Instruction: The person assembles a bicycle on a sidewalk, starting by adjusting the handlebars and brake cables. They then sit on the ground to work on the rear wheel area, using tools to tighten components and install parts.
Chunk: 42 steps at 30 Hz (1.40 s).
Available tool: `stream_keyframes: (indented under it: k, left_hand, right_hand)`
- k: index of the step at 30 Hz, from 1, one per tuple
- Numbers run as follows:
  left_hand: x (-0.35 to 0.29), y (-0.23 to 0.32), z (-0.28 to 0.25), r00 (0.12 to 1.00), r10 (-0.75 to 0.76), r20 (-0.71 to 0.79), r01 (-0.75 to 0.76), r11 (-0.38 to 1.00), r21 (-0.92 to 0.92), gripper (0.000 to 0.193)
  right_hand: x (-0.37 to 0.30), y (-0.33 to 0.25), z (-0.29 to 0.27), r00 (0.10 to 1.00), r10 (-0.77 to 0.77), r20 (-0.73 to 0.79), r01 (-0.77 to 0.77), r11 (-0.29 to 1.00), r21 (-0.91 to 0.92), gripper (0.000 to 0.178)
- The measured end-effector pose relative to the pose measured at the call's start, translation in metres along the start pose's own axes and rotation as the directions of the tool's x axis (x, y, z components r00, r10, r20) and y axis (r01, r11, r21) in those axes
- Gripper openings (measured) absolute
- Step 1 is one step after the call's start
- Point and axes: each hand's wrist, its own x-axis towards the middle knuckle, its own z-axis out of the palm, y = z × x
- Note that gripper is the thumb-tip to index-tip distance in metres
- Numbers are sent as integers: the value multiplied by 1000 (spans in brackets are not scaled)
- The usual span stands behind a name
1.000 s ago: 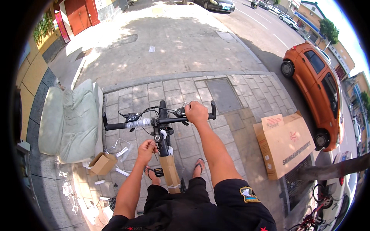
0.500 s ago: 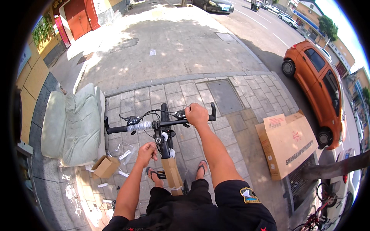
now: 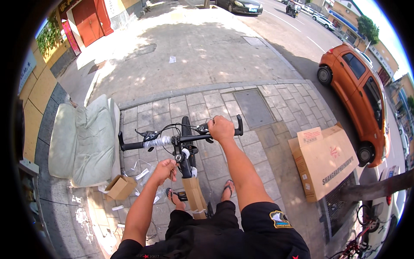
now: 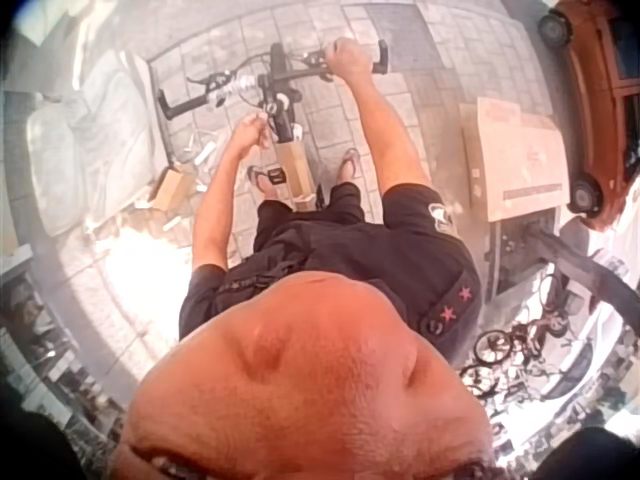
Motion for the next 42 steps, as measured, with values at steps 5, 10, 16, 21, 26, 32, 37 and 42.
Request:
stream_keyframes:
  k: [5,10,16,21,26,32,37,42]
  left_hand:
    - [0,-16,3,979,202,-30,-197,974,115,29]
    - [1,-15,4,973,225,-43,-218,969,117,27]
    - [-2,-7,2,994,102,-33,-100,994,46,28]
    - [0,8,-2,998,-67,-9,68,997,35,31]
    - [4,23,-13,968,-220,119,228,972,-60,31]
    - [11,37,-16,904,-392,169,413,904,-109,30]
    - [6,28,-17,937,-286,202,312,943,-111,32]
    - [-6,16,8,986,-167,0,167,984,-54,36]
  right_hand:
    - [1,-3,0,1000,5,12,-4,1000,-7,37]
    - [1,-3,0,1000,6,14,-6,1000,-11,38]
    - [1,-2,-1,1000,-3,11,3,1000,-7,37]
    - [-1,-2,-2,1000,-6,-4,6,1000,-5,36]
    - [-1,1,1,999,-21,-29,21,1000,1,35]
    - [-1,1,4,999,-30,-34,30,1000,-9,35]
    - [0,0,4,999,-25,-48,25,1000,-1,34]
    - [-1,1,4,998,-37,-57,37,999,5,34]
